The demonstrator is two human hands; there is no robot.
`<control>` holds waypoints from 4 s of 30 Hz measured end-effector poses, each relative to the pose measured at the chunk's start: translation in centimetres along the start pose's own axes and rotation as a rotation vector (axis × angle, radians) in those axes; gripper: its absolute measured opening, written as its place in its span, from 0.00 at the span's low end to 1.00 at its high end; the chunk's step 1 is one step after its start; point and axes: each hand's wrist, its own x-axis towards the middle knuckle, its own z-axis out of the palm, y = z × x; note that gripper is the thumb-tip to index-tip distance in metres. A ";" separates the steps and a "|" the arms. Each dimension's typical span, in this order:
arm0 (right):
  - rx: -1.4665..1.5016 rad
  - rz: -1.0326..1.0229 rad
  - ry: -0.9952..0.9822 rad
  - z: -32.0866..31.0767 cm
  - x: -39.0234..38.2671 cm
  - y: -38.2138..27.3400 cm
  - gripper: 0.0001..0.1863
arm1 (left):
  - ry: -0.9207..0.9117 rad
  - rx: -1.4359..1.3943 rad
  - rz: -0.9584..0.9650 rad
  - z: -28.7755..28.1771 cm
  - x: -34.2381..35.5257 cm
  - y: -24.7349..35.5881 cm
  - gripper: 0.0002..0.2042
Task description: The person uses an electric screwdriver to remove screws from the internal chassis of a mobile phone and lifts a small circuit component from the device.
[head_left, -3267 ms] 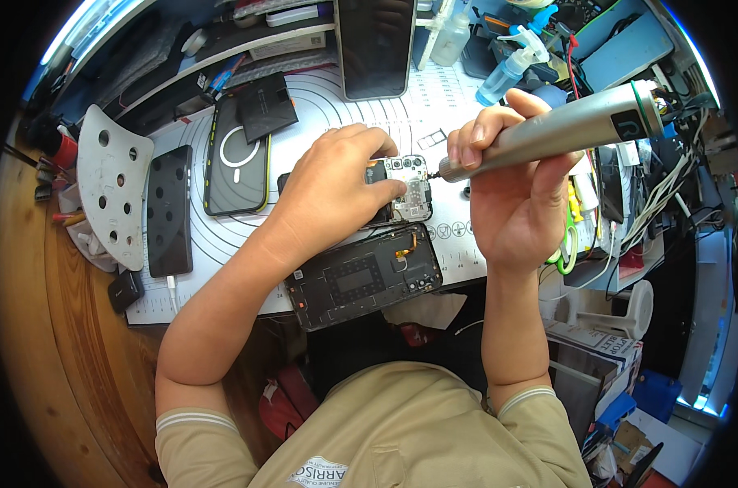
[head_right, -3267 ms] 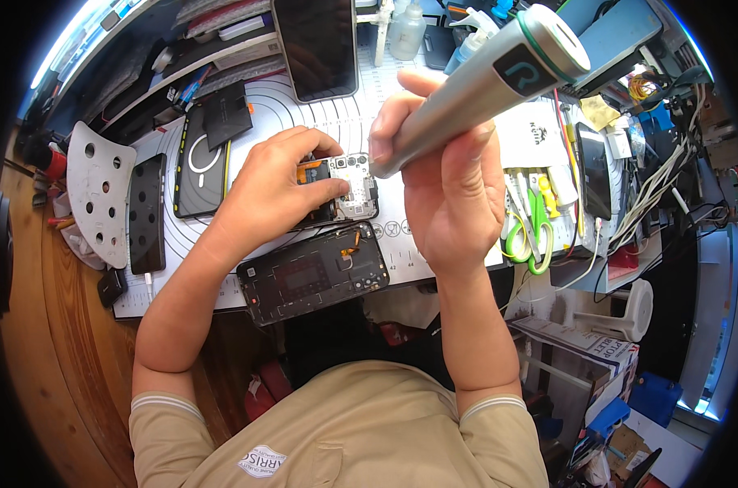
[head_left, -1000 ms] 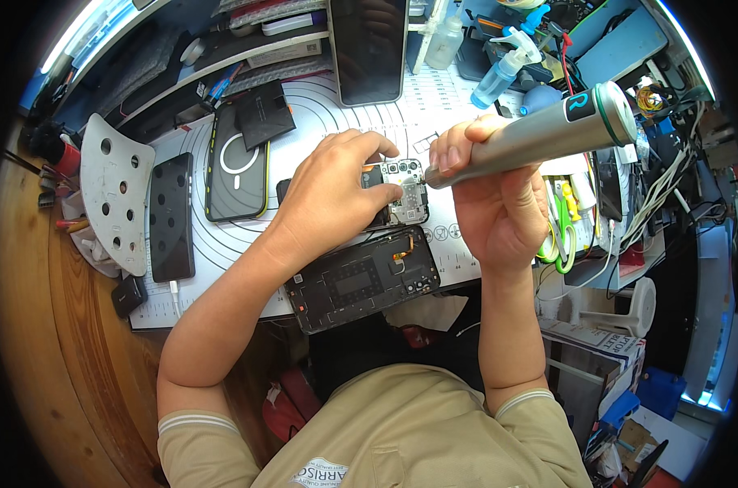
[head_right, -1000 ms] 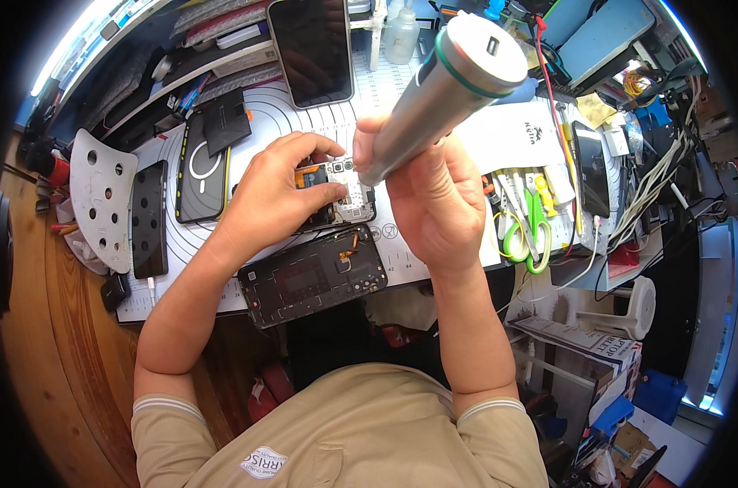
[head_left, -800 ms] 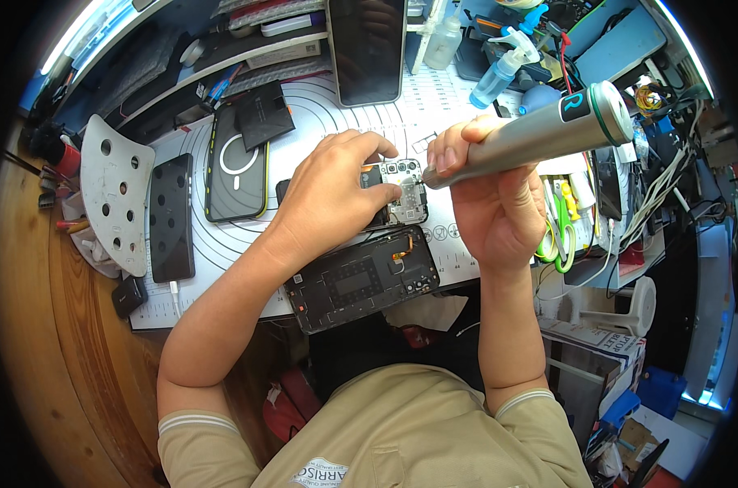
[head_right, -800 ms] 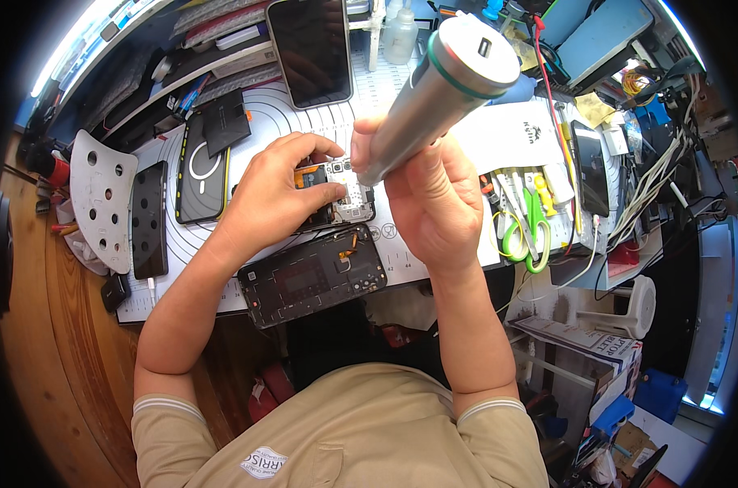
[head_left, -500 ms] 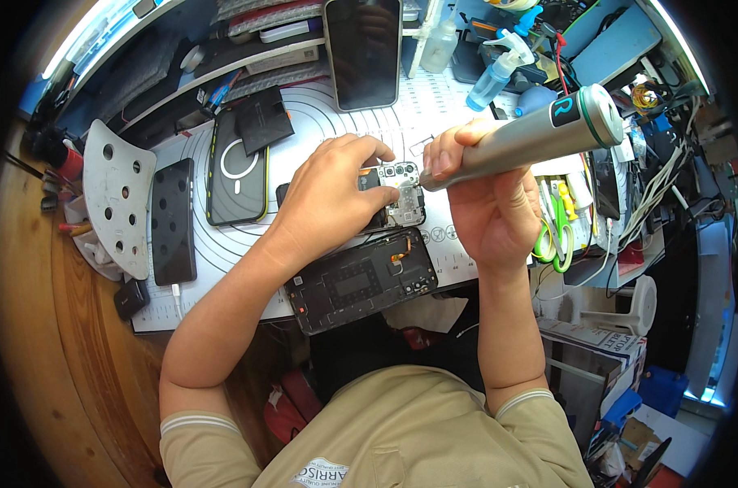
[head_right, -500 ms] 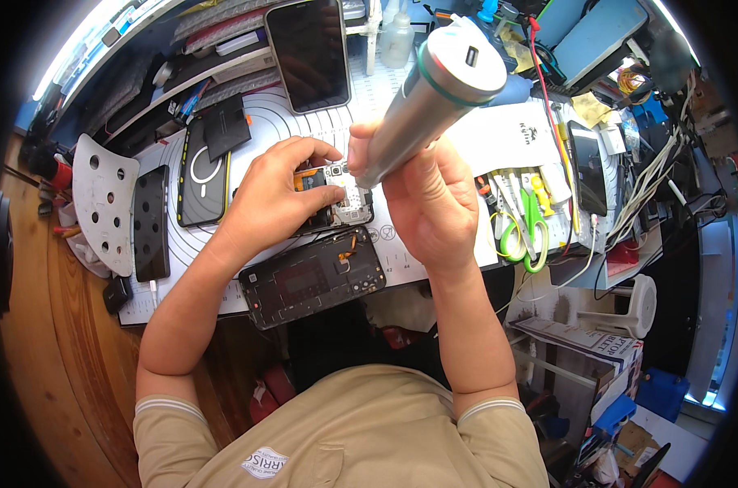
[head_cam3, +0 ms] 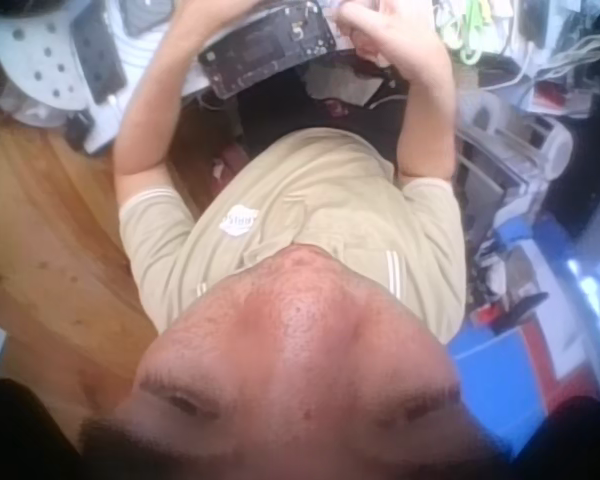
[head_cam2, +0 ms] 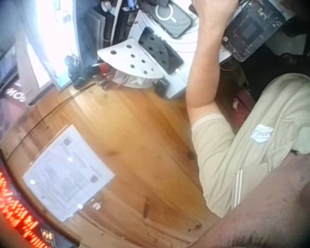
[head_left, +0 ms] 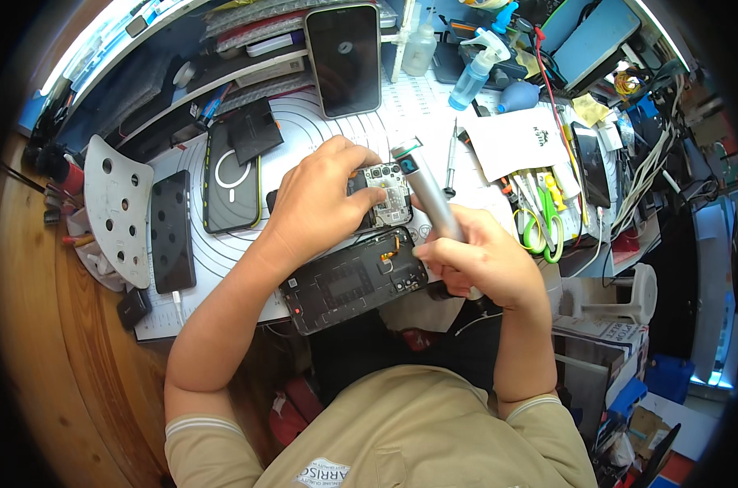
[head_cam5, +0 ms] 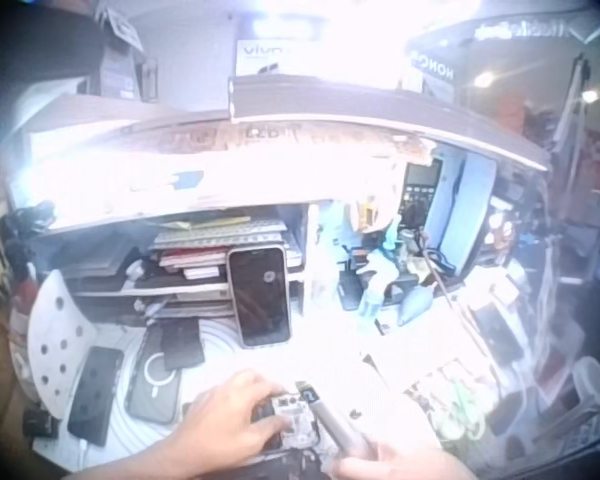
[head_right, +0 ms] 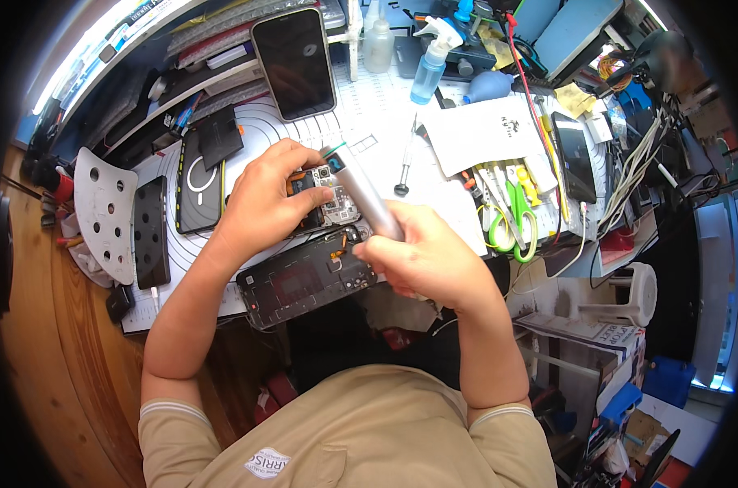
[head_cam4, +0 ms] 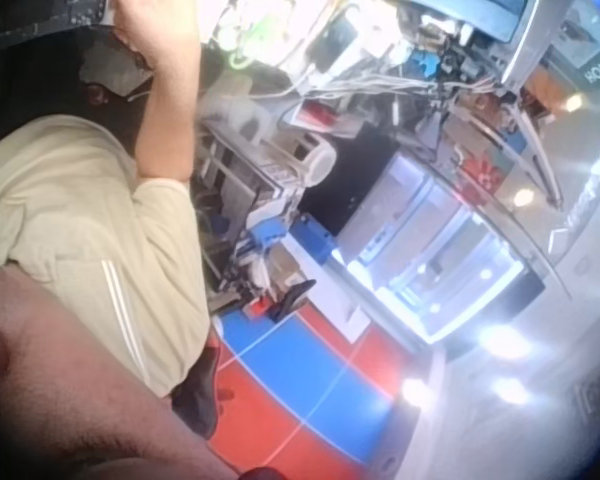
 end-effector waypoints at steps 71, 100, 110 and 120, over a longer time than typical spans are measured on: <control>0.352 -0.450 0.170 -1.3 -0.5 2.0 0.23 | -0.114 0.076 0.067 -4.1 -1.1 1.3 0.22; 0.520 -0.811 0.428 -1.7 1.3 2.9 0.17 | 0.012 -0.253 0.377 -0.2 -0.2 1.2 0.11; 0.391 -1.085 0.413 -0.6 1.3 -0.4 0.19 | -0.200 -0.973 -0.099 1.1 0.2 0.7 0.08; 0.385 -1.100 0.286 -0.3 2.4 -0.4 0.18 | -0.315 -0.880 -0.024 0.8 0.2 1.0 0.10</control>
